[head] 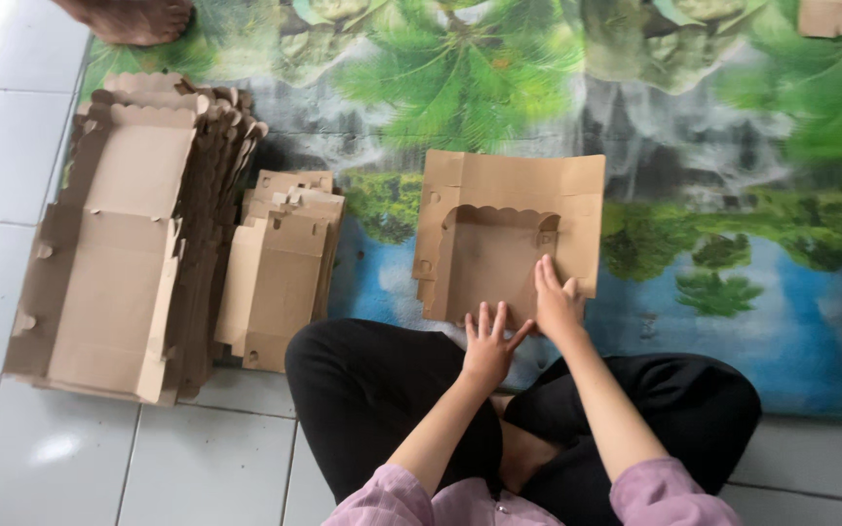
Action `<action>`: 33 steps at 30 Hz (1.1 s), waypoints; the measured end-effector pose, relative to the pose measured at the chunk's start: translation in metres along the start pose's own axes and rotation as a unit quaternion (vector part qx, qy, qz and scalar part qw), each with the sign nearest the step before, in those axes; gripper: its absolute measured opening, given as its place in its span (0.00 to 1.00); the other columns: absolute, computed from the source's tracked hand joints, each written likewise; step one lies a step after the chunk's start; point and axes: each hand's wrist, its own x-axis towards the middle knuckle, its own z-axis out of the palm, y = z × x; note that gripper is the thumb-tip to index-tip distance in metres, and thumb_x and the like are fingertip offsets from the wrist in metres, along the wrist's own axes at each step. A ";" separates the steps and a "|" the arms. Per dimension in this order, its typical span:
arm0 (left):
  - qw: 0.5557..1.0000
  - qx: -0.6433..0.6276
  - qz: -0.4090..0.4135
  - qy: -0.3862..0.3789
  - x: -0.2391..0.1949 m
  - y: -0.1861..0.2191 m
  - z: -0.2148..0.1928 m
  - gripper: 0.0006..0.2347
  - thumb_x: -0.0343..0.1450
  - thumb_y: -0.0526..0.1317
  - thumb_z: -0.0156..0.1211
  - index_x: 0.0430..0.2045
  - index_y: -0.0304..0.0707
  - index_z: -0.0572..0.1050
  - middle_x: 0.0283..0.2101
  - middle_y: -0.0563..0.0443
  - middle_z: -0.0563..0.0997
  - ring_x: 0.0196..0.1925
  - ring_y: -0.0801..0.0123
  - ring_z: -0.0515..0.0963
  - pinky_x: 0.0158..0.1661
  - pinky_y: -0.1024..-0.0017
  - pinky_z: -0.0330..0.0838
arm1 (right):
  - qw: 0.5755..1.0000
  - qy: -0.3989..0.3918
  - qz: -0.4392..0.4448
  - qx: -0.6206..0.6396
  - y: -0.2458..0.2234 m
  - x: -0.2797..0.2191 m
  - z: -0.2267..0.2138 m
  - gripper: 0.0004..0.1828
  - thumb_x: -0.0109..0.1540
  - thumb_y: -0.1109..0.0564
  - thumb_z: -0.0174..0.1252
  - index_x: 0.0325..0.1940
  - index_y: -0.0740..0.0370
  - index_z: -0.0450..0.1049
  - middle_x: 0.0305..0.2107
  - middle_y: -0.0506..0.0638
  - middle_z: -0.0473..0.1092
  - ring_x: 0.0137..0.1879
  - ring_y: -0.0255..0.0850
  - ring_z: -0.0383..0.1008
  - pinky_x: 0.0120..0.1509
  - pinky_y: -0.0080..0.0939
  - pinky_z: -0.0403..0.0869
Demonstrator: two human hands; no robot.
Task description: The person sits on the floor and assembles flat cardboard pieces into boxes by hand. They fold the sides, tuck in the tabs, and secure the flaps to form the box structure.
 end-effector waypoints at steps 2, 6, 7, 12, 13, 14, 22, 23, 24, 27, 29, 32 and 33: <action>1.000 -0.003 -0.007 0.001 0.001 -0.002 0.003 0.35 0.58 0.39 0.66 0.61 0.68 0.59 0.66 0.35 0.56 0.66 0.28 0.53 0.55 0.30 0.52 | 1.000 -0.003 -0.004 -0.007 0.006 0.026 0.008 0.45 0.56 0.64 0.49 0.74 0.46 0.39 0.72 0.31 0.29 0.60 0.60 0.54 0.59 0.62 0.65; 1.000 0.005 -0.014 0.002 0.000 0.000 0.002 0.35 0.57 0.40 0.67 0.60 0.70 0.59 0.66 0.38 0.56 0.67 0.31 0.53 0.56 0.32 0.52 | 0.999 -0.030 0.014 -0.003 0.006 0.046 0.007 0.45 0.56 0.63 0.46 0.74 0.44 0.36 0.71 0.31 0.26 0.61 0.61 0.52 0.61 0.65 0.61; 1.000 0.005 -0.016 0.002 0.001 -0.001 0.005 0.35 0.57 0.40 0.67 0.60 0.70 0.59 0.66 0.38 0.56 0.67 0.31 0.53 0.56 0.32 0.52 | 0.999 -0.031 0.012 -0.004 0.001 0.039 0.001 0.45 0.56 0.63 0.46 0.74 0.44 0.36 0.71 0.31 0.26 0.61 0.61 0.52 0.61 0.65 0.61; 0.999 -0.006 -0.017 0.029 0.001 0.000 0.013 0.36 0.56 0.40 0.67 0.60 0.70 0.59 0.66 0.37 0.57 0.66 0.30 0.53 0.55 0.30 0.52 | 0.999 -0.036 0.018 0.009 -0.016 0.002 -0.025 0.47 0.56 0.66 0.48 0.75 0.51 0.34 0.72 0.35 0.24 0.62 0.58 0.51 0.63 0.62 0.59; 0.999 -0.007 -0.018 0.029 0.000 -0.001 0.013 0.36 0.56 0.40 0.67 0.60 0.70 0.59 0.66 0.37 0.57 0.66 0.30 0.53 0.55 0.30 0.52 | 0.999 -0.037 0.018 0.008 -0.017 -0.003 -0.023 0.47 0.56 0.66 0.48 0.75 0.51 0.34 0.72 0.35 0.24 0.62 0.58 0.51 0.63 0.62 0.59; 0.999 -0.010 -0.018 0.037 0.000 -0.001 0.013 0.35 0.56 0.40 0.66 0.60 0.70 0.59 0.65 0.37 0.57 0.66 0.31 0.54 0.55 0.30 0.52 | 0.999 -0.031 0.017 0.008 -0.017 -0.008 -0.021 0.49 0.55 0.64 0.52 0.75 0.52 0.35 0.72 0.36 0.25 0.61 0.58 0.51 0.63 0.64 0.57; 0.995 -0.017 -0.020 0.094 0.001 -0.002 0.016 0.30 0.57 0.39 0.60 0.55 0.69 0.66 0.62 0.39 0.62 0.64 0.33 0.59 0.55 0.33 0.53 | 1.000 0.014 -0.015 -0.020 -0.009 -0.040 0.016 0.44 0.56 0.64 0.51 0.74 0.55 0.39 0.73 0.42 0.31 0.64 0.54 0.50 0.61 0.61 0.58; 0.995 -0.011 -0.021 0.099 0.000 -0.001 0.015 0.29 0.57 0.39 0.59 0.55 0.69 0.65 0.62 0.39 0.63 0.64 0.34 0.59 0.55 0.33 0.53 | 0.999 0.007 -0.014 -0.036 -0.009 -0.044 0.021 0.44 0.57 0.64 0.49 0.74 0.55 0.39 0.73 0.42 0.31 0.66 0.54 0.48 0.60 0.59 0.59; 0.994 -0.006 -0.022 0.103 0.000 -0.001 0.015 0.28 0.58 0.40 0.58 0.55 0.69 0.65 0.62 0.39 0.63 0.64 0.34 0.59 0.55 0.34 0.53 | 0.999 0.001 -0.013 -0.051 -0.008 -0.049 0.025 0.43 0.57 0.65 0.48 0.73 0.55 0.38 0.73 0.42 0.31 0.68 0.54 0.46 0.60 0.56 0.60; 0.994 -0.005 -0.020 0.104 -0.001 -0.002 0.011 0.30 0.57 0.41 0.60 0.56 0.69 0.65 0.62 0.39 0.63 0.64 0.34 0.59 0.55 0.33 0.53 | 0.997 -0.010 -0.023 -0.069 -0.007 -0.069 0.028 0.41 0.58 0.64 0.46 0.73 0.55 0.39 0.73 0.42 0.31 0.70 0.54 0.44 0.61 0.55 0.60; 0.994 -0.005 -0.023 0.102 -0.001 0.000 0.008 0.29 0.57 0.41 0.60 0.55 0.69 0.65 0.62 0.40 0.63 0.64 0.35 0.59 0.55 0.33 0.53 | 0.997 -0.021 -0.022 -0.069 -0.003 -0.072 0.037 0.41 0.58 0.64 0.46 0.73 0.54 0.39 0.73 0.41 0.30 0.70 0.55 0.42 0.62 0.57 0.58; 0.995 -0.005 -0.025 0.100 0.000 0.000 0.005 0.28 0.58 0.41 0.59 0.55 0.70 0.66 0.62 0.40 0.63 0.64 0.35 0.59 0.55 0.34 0.53 | 0.997 -0.024 -0.017 -0.075 0.000 -0.071 0.048 0.43 0.57 0.64 0.46 0.73 0.52 0.38 0.73 0.39 0.28 0.72 0.56 0.36 0.65 0.61 0.53; 0.995 -0.004 -0.026 0.100 0.000 0.000 0.005 0.28 0.58 0.41 0.59 0.54 0.70 0.66 0.62 0.40 0.63 0.64 0.35 0.59 0.55 0.34 0.53 | 0.996 -0.015 -0.014 -0.082 0.000 -0.069 0.052 0.43 0.57 0.63 0.46 0.74 0.51 0.37 0.72 0.38 0.27 0.73 0.56 0.33 0.67 0.64 0.50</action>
